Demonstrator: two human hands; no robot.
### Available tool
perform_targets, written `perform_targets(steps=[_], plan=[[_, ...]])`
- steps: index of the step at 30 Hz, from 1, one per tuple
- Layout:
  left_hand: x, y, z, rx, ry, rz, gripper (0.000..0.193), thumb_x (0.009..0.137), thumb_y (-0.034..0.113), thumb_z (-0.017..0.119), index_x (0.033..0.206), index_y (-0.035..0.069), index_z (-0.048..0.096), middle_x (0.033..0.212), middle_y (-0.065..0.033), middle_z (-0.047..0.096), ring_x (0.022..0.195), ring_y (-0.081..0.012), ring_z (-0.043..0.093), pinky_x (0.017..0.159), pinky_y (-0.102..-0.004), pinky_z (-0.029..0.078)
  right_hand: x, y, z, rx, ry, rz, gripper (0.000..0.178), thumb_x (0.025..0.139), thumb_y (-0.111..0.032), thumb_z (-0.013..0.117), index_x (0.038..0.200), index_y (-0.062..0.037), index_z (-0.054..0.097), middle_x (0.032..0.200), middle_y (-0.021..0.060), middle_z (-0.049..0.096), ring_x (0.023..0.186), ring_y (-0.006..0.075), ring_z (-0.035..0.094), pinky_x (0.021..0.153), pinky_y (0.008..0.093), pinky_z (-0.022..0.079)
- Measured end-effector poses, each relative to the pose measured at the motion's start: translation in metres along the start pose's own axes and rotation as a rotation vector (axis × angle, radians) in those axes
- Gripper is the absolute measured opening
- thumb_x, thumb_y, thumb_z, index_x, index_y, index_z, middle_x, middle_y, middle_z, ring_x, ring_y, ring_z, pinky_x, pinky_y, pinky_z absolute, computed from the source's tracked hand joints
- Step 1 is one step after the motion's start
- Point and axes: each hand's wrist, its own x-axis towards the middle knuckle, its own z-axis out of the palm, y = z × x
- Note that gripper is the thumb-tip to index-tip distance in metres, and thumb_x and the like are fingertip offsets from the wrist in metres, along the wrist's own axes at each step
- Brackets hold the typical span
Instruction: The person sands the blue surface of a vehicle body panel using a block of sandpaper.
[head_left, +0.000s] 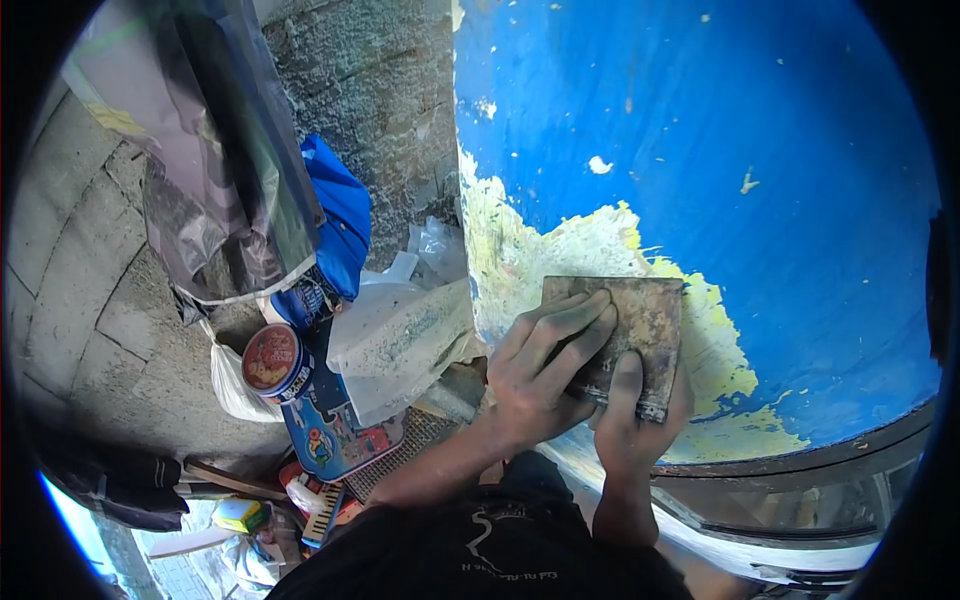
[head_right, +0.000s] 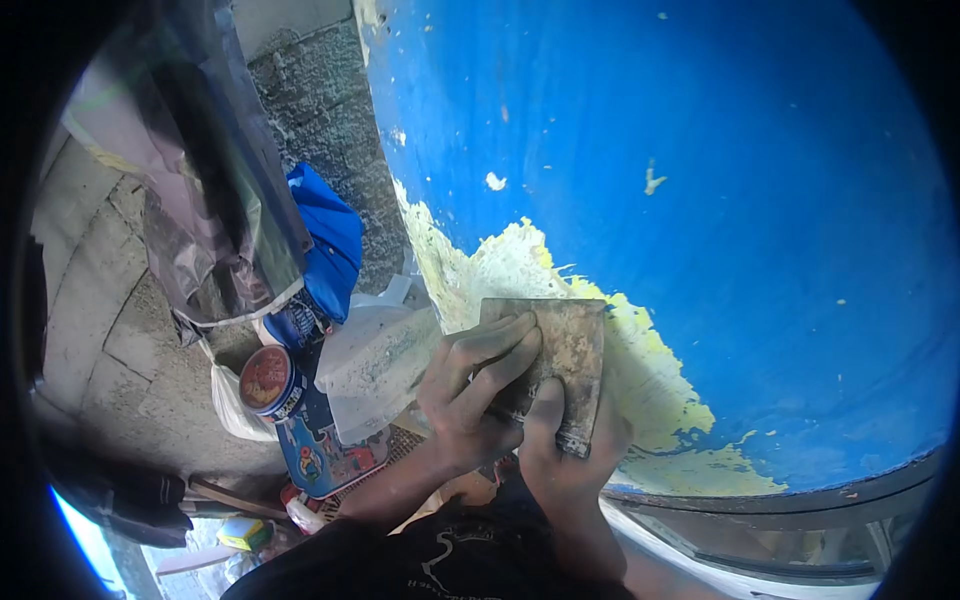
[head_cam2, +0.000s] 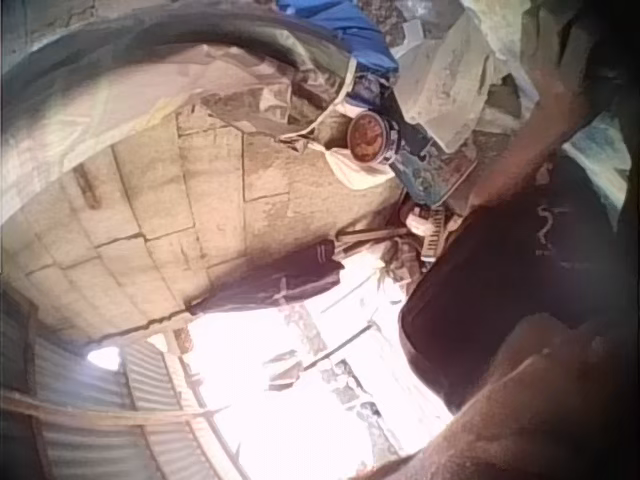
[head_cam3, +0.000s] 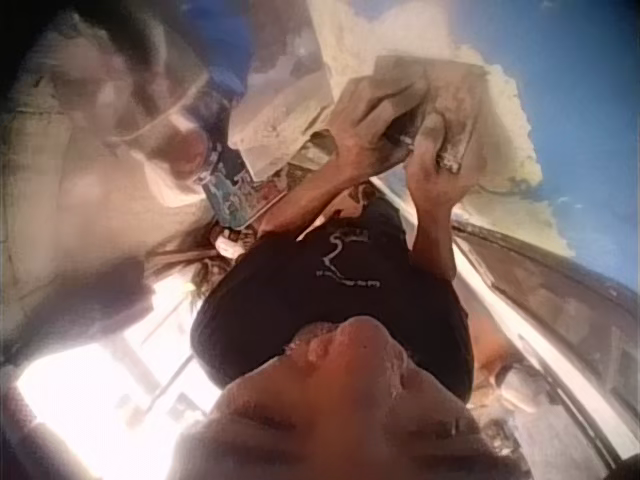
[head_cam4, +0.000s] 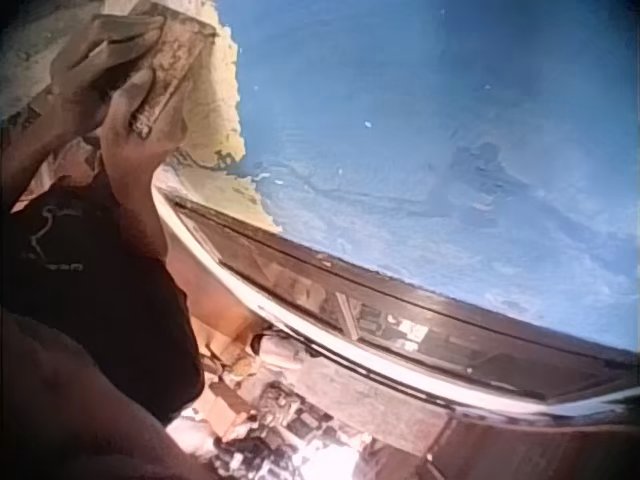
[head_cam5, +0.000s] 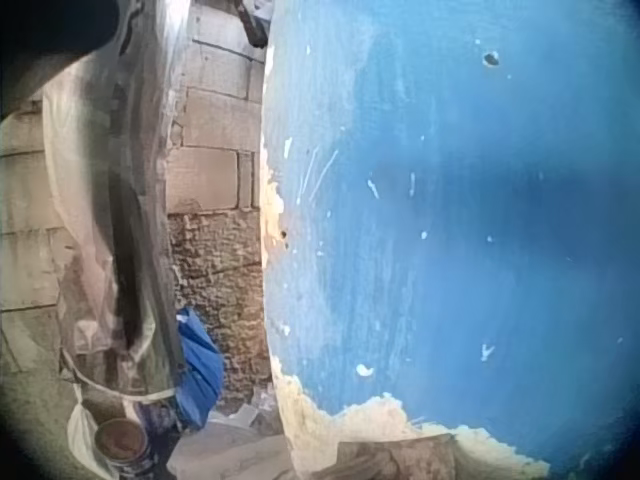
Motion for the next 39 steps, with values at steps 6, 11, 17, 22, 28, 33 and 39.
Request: perform_targets(steps=[6, 11, 17, 22, 28, 33, 39], plan=[[0.025, 0.003, -0.006, 0.060, 0.152, -0.074, 0.054, 0.049, 0.005, 0.073, 0.102, 0.002, 0.067, 0.103, -0.0112, 0.064, 0.084, -0.0274, 0.062, 0.068, -0.0324, 0.051, 0.032, -0.025, 0.013, -0.075, 0.077, -0.165, 0.024, 0.087, -0.001, 0.054, 0.109, 0.0101, 0.057, 0.095, 0.0119, 0.064, 0.086, 0.0156, 0.060, 0.074, 0.0291, 0.049], [0.027, -0.004, -0.011, 0.044, 0.051, 0.029, 0.054, 0.049, 0.004, 0.072, 0.102, 0.003, 0.066, 0.102, -0.0108, 0.063, 0.078, -0.0271, 0.060, 0.065, -0.0327, 0.050, 0.026, -0.001, 0.017, 0.028, 0.169, -0.230, 0.028, 0.087, 0.000, 0.056, 0.113, 0.0102, 0.055, 0.095, 0.0116, 0.064, 0.085, 0.0164, 0.060, 0.075, 0.0294, 0.050], [0.021, 0.001, -0.026, 0.033, -0.047, 0.043, 0.056, 0.046, 0.007, 0.072, 0.102, 0.003, 0.066, 0.103, -0.0098, 0.063, 0.075, -0.0255, 0.059, 0.062, -0.0323, 0.050, 0.019, -0.009, 0.000, -0.080, -0.041, -0.247, 0.037, 0.081, 0.002, 0.058, 0.114, 0.0139, 0.047, 0.084, 0.0196, 0.064, 0.067, 0.0229, 0.066, 0.062, 0.0326, 0.053], [0.041, 0.007, -0.017, 0.100, 0.052, -0.026, 0.052, 0.049, 0.010, 0.075, 0.100, 0.002, 0.067, 0.101, -0.0094, 0.064, 0.080, -0.0250, 0.062, 0.065, -0.0314, 0.050, 0.037, -0.027, 0.007, 0.052, -0.009, -0.127, 0.026, 0.087, -0.004, 0.053, 0.109, 0.0100, 0.055, 0.095, 0.0127, 0.063, 0.086, 0.0171, 0.060, 0.077, 0.0290, 0.048], [0.015, 0.007, -0.012, -0.029, 0.013, -0.018, 0.053, 0.048, 0.011, 0.075, 0.099, 0.000, 0.066, 0.101, -0.0110, 0.064, 0.081, -0.0271, 0.062, 0.065, -0.0328, 0.050, 0.024, -0.016, 0.004, -0.089, 0.046, -0.223, 0.026, 0.088, -0.006, 0.053, 0.108, 0.0101, 0.056, 0.093, 0.0119, 0.063, 0.084, 0.0167, 0.060, 0.075, 0.0279, 0.048], [0.029, -0.002, -0.018, 0.050, 0.073, -0.057, 0.056, 0.047, 0.009, 0.073, 0.102, 0.001, 0.067, 0.107, -0.0102, 0.064, 0.085, -0.0263, 0.063, 0.069, -0.0314, 0.052, 0.037, -0.024, 0.006, -0.128, -0.053, -0.145, 0.041, 0.081, -0.002, 0.060, 0.116, 0.0147, 0.047, 0.077, 0.0178, 0.064, 0.061, 0.0231, 0.066, 0.057, 0.0321, 0.052], [0.019, -0.004, -0.028, -0.138, -0.099, -0.088, 0.059, 0.045, 0.008, 0.073, 0.103, 0.002, 0.067, 0.110, -0.0105, 0.064, 0.089, -0.0258, 0.063, 0.071, -0.0322, 0.052, 0.017, -0.032, 0.016, -0.135, 0.021, -0.065, 0.026, 0.086, -0.005, 0.051, 0.108, 0.0075, 0.056, 0.094, 0.0093, 0.060, 0.083, 0.0142, 0.056, 0.072, 0.0278, 0.047]])
